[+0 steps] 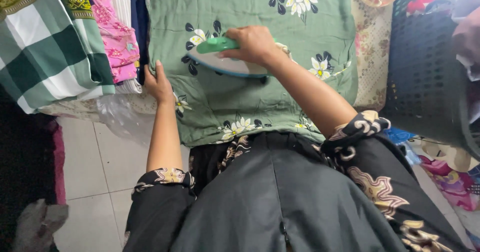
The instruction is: The person irons a green floral-patterned garment on a table, repeatedly spraying it with water from a bottle and smoothing it with an iron. The person folds the garment in half and continues ironing the folded section.
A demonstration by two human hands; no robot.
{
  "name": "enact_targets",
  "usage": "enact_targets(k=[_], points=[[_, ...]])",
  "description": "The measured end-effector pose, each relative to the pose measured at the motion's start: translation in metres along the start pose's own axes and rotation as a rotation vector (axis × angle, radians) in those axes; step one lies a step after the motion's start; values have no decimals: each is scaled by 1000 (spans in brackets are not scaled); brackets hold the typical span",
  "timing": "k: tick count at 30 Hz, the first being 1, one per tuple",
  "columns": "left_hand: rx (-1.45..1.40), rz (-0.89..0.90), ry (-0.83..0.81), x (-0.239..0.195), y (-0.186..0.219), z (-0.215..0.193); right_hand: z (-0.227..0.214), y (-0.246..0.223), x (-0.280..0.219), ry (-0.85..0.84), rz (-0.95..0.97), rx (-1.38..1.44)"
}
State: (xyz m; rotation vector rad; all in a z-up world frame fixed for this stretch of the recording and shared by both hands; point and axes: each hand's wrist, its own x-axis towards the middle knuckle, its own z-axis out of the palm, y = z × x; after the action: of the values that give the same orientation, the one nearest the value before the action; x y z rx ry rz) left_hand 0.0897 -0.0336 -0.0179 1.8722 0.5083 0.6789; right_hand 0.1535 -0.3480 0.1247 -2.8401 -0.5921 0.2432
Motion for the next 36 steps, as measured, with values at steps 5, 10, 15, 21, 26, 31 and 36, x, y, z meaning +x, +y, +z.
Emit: enact_targets(k=[5, 10, 15, 21, 26, 31, 36], points=[[285, 42, 2, 9, -51, 10, 23, -63, 20, 80, -30, 69], [206, 102, 55, 5, -36, 7, 38, -56, 30, 161, -45, 98], [172, 43, 76, 9, -45, 7, -3, 26, 6, -40, 91, 24], [147, 14, 52, 6, -16, 3, -8, 210, -69, 228, 384, -203], [380, 32, 29, 6, -17, 7, -27, 234, -113, 221, 488, -102], [392, 54, -1, 4, -10, 5, -20, 194, -115, 190, 183, -172], [409, 124, 5, 6, -14, 5, -10, 168, -88, 286, 201, -179]])
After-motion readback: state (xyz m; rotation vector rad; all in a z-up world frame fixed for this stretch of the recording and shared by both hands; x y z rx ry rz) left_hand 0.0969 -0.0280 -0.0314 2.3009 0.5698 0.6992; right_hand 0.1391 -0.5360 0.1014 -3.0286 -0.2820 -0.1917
